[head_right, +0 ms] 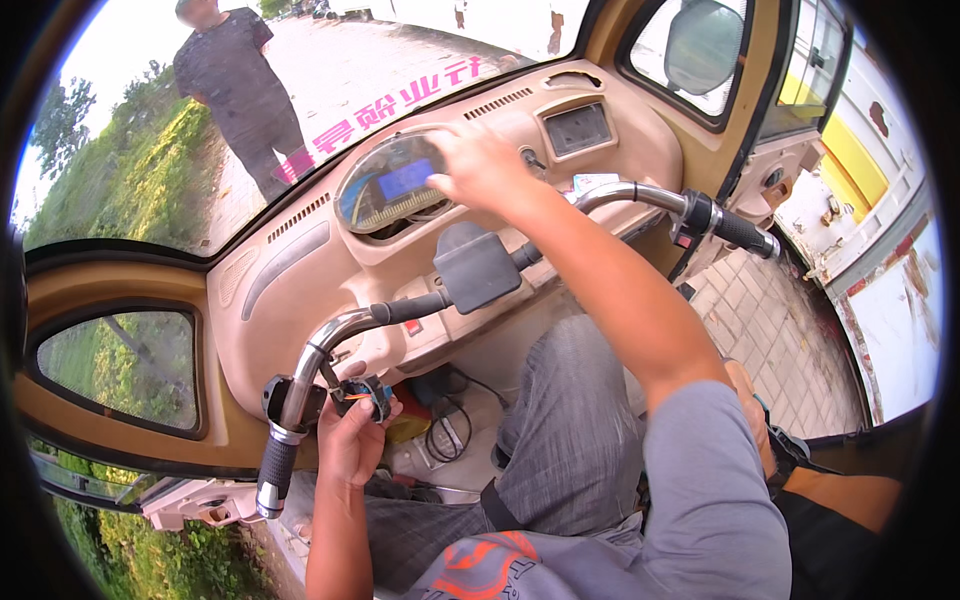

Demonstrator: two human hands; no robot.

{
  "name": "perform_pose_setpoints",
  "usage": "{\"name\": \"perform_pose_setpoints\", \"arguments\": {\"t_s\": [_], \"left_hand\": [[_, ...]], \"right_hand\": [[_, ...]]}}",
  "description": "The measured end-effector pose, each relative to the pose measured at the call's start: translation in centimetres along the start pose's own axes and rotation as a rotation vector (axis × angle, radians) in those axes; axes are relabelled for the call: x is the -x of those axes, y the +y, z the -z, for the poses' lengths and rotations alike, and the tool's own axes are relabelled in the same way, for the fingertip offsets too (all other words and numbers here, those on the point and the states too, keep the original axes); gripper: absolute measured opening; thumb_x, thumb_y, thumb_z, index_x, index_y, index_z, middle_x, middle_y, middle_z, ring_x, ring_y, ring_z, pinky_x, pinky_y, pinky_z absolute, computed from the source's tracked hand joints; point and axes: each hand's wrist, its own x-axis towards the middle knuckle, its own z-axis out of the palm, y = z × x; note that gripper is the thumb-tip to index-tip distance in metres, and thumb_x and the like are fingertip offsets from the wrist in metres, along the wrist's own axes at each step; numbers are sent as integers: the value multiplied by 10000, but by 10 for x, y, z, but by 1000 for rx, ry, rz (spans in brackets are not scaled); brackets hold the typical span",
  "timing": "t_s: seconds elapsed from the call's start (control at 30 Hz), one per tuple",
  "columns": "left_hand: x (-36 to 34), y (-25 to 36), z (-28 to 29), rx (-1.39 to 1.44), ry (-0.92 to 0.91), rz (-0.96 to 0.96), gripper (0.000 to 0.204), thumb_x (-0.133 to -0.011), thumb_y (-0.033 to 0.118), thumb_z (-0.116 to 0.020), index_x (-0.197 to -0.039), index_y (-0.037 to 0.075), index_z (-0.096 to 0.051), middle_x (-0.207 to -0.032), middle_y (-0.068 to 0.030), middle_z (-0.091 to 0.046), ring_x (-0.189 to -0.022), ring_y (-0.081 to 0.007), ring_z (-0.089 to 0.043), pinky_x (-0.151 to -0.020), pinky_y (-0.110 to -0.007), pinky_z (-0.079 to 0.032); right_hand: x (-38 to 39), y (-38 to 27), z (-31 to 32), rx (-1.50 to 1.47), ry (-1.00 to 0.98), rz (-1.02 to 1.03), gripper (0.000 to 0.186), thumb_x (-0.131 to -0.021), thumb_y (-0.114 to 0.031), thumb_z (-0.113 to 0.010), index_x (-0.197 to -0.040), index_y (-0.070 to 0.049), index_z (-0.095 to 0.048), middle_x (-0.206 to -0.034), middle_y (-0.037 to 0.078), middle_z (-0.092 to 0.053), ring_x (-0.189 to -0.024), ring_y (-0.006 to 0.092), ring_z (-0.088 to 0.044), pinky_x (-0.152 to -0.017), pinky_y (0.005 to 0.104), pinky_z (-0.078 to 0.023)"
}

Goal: The person uses a screwdriver and a power drill to remove screws from the dashboard of a three-wheeled vehicle. They then manipulate the exposed wiring and components near the handlebars, appearing to adjust or repair the electrical system.

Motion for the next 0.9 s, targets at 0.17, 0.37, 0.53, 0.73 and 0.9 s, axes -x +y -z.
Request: {"name": "perform_pose_setpoints", "arguments": {"t_s": [0.17, 0.37, 0.53, 0.73, 0.9], "left_hand": [[18, -2, 32, 16, -122, 7, 657, -899, 266, -722, -1458, 85, -428, -1296, -135, -593, -1126, -302, -625, -1011, -503, -481], [12, -4, 90, -175, 81, 162, 460, -1001, 277, -614, -1399, 78, -499, -1288, -70, -613, -1151, -244, -616, -989, -429, -492], [-35, -24, 132, -525, 63, -57, 313, -1005, 130, -573, -1297, 18, -554, -1136, -61, -642, -1022, -149, -636, -855, -306, -535], [-47, -9, 94, -377, 190, -211, 374, -951, 120, -672, -1283, -15, -569, -1081, -81, -675, -881, -139, -659, -797, -251, -534], [-69, 2, 133, -194, 465, -262, 418, -940, 122, -693, -1302, 4, -521, -1065, -95, -668, -807, -121, -642, -704, -255, -544]], "right_hand": [[-67, -9, -69, 195, -228, 54, 687, -768, -361, -817, -1349, -110, -550, -1426, 106, -500, -1342, 310, -429, -1094, 611, -320], [-63, -24, -37, 130, -457, 53, 634, -729, -339, -848, -1251, -91, -589, -1325, 127, -526, -1290, 328, -442, -1020, 563, -347], [-52, -17, -37, 22, -387, 249, 457, -748, -289, -832, -1105, -80, -637, -1113, 122, -638, -1122, 317, -585, -944, 491, -440], [-69, -101, 6, -223, -423, 321, 337, -779, -255, -789, -998, -39, -652, -882, 148, -683, -862, 344, -668, -772, 452, -517], [-71, -228, -38, -151, -508, 317, 163, -817, -209, -684, -939, -110, -725, -919, 92, -713, -888, 282, -696, -789, 450, -522]]}}
